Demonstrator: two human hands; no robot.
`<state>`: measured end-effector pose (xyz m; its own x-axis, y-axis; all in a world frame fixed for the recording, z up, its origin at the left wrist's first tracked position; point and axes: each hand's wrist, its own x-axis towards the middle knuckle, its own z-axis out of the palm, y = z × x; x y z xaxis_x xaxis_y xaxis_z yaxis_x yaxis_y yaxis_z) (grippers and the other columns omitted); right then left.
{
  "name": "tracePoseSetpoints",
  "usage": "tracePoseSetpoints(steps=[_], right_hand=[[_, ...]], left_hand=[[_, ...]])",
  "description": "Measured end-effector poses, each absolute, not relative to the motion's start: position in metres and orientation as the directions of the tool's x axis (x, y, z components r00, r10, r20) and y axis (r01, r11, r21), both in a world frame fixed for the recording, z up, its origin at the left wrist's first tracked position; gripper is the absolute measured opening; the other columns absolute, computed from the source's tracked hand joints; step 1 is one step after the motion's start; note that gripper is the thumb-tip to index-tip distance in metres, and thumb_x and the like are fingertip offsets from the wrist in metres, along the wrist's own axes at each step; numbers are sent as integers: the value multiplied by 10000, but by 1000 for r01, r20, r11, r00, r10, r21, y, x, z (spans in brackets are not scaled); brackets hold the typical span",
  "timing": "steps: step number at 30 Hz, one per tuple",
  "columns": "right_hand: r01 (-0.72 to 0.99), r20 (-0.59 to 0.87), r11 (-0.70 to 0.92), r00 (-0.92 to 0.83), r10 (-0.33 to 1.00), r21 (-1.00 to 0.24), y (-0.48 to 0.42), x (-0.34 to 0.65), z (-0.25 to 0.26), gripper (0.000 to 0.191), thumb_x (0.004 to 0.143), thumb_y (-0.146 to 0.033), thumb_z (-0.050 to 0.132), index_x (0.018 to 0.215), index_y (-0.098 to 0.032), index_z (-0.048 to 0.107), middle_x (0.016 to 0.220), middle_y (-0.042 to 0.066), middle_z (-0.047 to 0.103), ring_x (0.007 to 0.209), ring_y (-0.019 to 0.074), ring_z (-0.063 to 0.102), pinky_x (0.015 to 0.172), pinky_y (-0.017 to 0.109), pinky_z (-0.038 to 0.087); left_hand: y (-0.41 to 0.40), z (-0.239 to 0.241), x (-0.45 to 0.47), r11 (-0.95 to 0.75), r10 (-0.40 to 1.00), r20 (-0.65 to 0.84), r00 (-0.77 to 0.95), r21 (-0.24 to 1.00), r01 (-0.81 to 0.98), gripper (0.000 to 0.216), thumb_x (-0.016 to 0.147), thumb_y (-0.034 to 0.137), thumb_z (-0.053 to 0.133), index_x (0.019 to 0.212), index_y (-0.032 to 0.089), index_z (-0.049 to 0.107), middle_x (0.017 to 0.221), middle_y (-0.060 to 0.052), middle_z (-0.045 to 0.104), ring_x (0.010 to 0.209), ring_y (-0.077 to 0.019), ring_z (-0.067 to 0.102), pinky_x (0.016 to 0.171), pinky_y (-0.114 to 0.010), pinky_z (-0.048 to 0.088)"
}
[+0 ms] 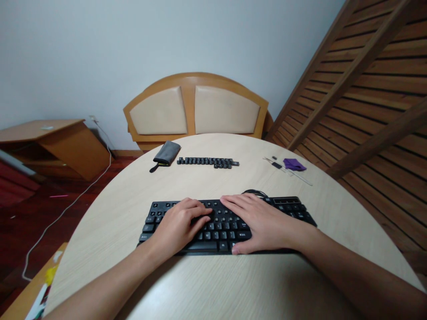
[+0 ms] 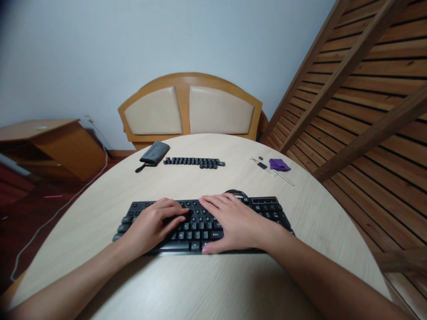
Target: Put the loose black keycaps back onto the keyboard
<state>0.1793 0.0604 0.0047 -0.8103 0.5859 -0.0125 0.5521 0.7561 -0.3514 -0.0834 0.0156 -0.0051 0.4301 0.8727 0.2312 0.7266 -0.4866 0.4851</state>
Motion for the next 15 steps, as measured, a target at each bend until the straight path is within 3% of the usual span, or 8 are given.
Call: tracePoseSetpoints(steps=[11, 15], right_hand=[[552, -11, 751, -808, 589, -361, 61, 179, 4, 1112, 700, -794, 650, 1558, -163, 333, 1582, 164, 373, 1409, 403, 368, 1176, 574, 233], [551, -6, 755, -809, 587, -356, 61, 179, 4, 1107, 708, -798, 641, 1560, -163, 331, 1588, 155, 366, 1410, 400, 365, 1180, 561, 229]], left_hand=[[13, -2, -82, -466, 884, 204, 421, 468, 751, 252, 952, 266, 551, 1130, 240, 727, 1079, -77, 713, 999, -239, 648, 890, -405, 542], [14, -3, -83, -426, 903, 194, 385, 537, 728, 209, 948, 261, 568, 1089, 237, 720, 1063, -59, 725, 1015, -230, 651, 927, -397, 524]])
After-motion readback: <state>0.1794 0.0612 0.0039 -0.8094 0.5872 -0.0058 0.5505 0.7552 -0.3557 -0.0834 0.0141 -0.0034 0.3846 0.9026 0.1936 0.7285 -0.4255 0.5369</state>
